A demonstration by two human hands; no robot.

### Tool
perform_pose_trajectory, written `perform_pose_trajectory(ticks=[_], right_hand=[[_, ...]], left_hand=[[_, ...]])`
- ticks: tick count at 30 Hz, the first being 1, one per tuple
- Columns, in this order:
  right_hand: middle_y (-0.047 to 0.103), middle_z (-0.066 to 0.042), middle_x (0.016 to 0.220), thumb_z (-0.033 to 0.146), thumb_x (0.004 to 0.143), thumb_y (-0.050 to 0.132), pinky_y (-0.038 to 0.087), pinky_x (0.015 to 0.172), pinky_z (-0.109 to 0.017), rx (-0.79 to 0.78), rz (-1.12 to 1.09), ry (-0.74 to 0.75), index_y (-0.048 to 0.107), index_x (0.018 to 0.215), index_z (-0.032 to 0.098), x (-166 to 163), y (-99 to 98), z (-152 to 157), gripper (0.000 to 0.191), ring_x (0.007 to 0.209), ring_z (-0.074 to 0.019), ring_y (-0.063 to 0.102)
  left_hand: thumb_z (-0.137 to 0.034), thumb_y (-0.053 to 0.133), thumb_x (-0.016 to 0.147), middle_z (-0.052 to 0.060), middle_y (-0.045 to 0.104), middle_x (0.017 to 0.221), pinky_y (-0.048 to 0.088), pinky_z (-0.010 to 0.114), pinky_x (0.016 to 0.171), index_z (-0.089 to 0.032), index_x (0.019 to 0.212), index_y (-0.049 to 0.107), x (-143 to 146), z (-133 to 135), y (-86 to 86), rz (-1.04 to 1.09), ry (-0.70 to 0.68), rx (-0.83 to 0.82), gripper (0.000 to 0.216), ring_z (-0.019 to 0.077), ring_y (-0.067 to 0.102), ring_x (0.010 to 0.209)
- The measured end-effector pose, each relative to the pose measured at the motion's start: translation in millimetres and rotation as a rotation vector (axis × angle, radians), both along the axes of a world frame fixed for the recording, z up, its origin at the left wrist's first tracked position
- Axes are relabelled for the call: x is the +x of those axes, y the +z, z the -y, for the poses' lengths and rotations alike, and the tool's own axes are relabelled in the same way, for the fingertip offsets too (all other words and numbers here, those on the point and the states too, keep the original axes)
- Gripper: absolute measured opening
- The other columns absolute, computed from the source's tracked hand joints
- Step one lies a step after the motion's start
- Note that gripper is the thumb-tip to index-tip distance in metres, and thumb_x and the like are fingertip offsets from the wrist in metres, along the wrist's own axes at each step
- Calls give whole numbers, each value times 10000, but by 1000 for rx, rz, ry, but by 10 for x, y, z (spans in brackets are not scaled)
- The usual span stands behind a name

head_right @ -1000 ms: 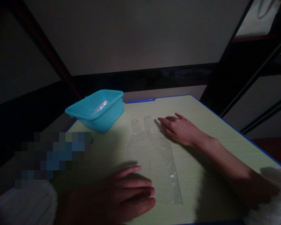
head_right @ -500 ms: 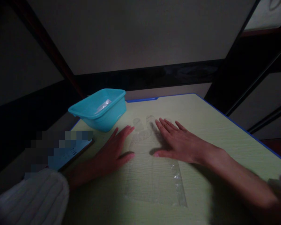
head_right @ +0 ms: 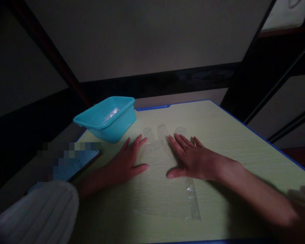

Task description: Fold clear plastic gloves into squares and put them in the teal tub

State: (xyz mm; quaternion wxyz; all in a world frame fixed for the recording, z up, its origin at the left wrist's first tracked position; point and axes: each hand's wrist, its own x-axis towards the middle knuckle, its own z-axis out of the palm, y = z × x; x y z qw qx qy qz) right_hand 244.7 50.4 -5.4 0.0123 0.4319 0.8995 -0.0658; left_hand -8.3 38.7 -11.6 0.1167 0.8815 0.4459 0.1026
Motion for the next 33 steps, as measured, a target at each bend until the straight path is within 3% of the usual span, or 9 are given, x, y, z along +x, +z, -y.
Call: perform_pose_trajectory(ticks=[12, 20, 29, 33], right_hand=[[140, -254, 1450, 783, 670, 417, 212, 975, -677, -87, 13, -51, 73, 1446, 108, -51, 90, 9, 1084, 1314, -415, 138], [15, -244, 1450, 777, 680, 414, 121, 1029, -612, -158, 146, -123, -6, 1428, 47, -136, 165, 37, 1127, 1335, -368, 42], [92, -252, 1455, 782, 657, 440, 171, 1023, -615, -133, 49, -84, 21, 1440, 80, -51, 115, 15, 1132, 1325, -390, 94], [126, -222, 1466, 736, 718, 427, 193, 1017, -622, -120, -29, -17, 23, 1447, 124, 16, 102, -9, 1034, 1330, -377, 99]], left_hand=[[-401, 535, 811, 247, 209, 1455, 60, 543, 1090, -33, 1363, 106, -20, -16, -15, -69, 24, -15, 790, 283, 145, 1372], [-419, 548, 803, 225, 244, 1451, 48, 530, 1097, -63, 1368, 109, -16, -21, -18, -45, 27, -16, 799, 274, 160, 1371], [-412, 561, 786, 222, 251, 1449, 55, 535, 1094, -79, 1370, 118, 1, -12, -7, -6, 41, -35, 805, 284, 162, 1369], [-414, 581, 772, 217, 245, 1453, 51, 531, 1097, -81, 1382, 74, -8, -22, -14, 20, 48, -61, 860, 283, 138, 1374]])
